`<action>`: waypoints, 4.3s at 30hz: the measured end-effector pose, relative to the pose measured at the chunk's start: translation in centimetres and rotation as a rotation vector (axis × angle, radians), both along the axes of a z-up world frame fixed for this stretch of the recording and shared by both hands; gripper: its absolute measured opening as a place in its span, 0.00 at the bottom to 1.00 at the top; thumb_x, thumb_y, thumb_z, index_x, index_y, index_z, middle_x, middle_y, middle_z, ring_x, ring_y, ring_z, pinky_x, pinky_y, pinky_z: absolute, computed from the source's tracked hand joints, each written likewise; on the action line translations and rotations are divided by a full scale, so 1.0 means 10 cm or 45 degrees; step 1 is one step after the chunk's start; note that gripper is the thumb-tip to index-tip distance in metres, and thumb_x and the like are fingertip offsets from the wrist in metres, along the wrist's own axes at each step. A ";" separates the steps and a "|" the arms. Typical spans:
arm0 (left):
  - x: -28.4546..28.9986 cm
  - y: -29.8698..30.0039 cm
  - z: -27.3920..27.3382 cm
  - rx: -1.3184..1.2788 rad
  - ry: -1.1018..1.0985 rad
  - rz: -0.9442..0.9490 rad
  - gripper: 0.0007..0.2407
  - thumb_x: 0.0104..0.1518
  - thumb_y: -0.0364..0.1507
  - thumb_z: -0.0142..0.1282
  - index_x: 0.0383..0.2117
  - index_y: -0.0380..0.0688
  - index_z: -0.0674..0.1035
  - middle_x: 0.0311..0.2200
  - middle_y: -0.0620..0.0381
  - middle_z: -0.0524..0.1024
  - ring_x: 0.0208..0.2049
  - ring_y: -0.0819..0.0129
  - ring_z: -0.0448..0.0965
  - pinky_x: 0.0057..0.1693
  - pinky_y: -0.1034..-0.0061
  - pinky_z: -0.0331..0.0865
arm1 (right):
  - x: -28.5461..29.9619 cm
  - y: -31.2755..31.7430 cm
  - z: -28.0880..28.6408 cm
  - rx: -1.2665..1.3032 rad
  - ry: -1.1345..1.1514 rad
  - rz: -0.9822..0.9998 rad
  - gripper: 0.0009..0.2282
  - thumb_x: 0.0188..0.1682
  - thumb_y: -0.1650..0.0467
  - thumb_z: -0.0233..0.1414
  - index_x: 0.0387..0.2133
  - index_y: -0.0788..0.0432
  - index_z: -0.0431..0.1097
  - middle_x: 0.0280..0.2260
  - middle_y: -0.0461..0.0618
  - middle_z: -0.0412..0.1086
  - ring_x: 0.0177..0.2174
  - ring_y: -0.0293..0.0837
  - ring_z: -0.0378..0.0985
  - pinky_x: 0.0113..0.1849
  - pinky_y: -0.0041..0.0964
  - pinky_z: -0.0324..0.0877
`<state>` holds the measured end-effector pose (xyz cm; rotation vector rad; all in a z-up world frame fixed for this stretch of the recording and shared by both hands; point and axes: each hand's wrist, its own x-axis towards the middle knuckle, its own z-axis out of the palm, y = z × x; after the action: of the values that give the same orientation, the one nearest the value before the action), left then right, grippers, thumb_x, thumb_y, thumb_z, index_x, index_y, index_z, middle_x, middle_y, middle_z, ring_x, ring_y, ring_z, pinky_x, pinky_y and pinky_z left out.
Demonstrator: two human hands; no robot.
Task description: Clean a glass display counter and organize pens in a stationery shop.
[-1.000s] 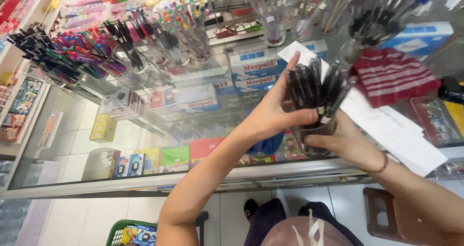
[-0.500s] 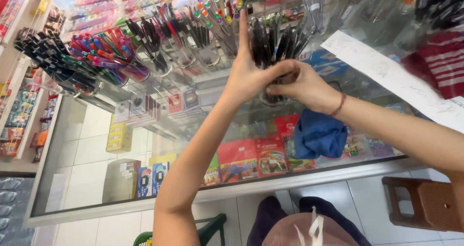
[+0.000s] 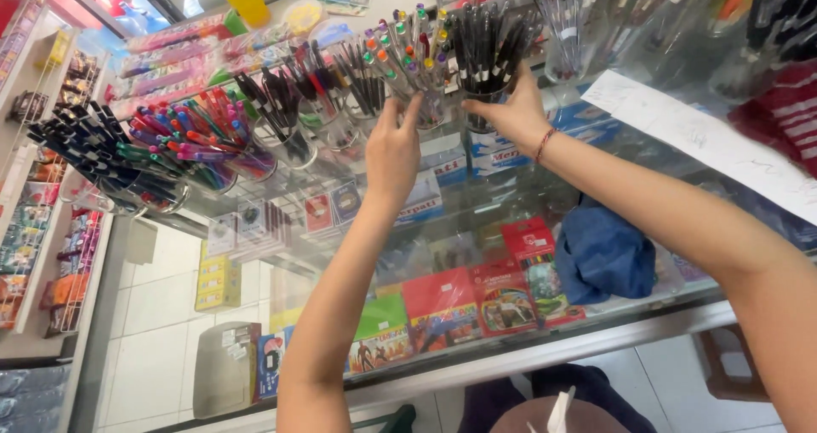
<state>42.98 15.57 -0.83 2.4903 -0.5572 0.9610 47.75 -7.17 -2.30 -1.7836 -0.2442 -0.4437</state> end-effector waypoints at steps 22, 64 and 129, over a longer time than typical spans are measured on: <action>0.09 0.00 0.04 0.154 -0.206 -0.056 0.17 0.52 0.23 0.59 0.50 0.40 0.79 0.43 0.51 0.75 0.44 0.57 0.80 0.44 0.67 0.76 | 0.33 0.09 -0.33 -0.143 0.012 -0.181 0.44 0.33 0.70 0.74 0.63 0.60 0.54 0.56 0.56 0.71 0.57 0.50 0.73 0.57 0.43 0.69; -0.56 -4.09 0.29 0.440 0.144 -0.584 0.29 0.42 0.41 0.65 0.52 0.39 0.77 0.52 0.47 0.71 0.57 0.53 0.69 0.51 0.45 0.68 | -1.45 -3.86 0.67 0.084 -0.248 -0.172 0.30 0.49 0.74 0.69 0.57 0.67 0.55 0.57 0.54 0.67 0.59 0.47 0.70 0.64 0.44 0.67; -2.66 -3.32 -0.07 -2.680 0.999 -0.626 0.09 0.61 0.20 0.59 0.47 0.37 0.78 0.38 0.56 0.79 0.37 0.69 0.82 0.46 0.71 0.77 | -2.49 -2.21 0.36 -0.021 -0.108 0.180 0.29 0.34 0.75 0.70 0.52 0.64 0.69 0.41 0.51 0.73 0.39 0.37 0.75 0.46 0.32 0.72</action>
<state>16.43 -17.63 -1.56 0.5302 0.1949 -0.0212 22.89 -29.29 1.30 -1.7522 -0.4319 -0.4176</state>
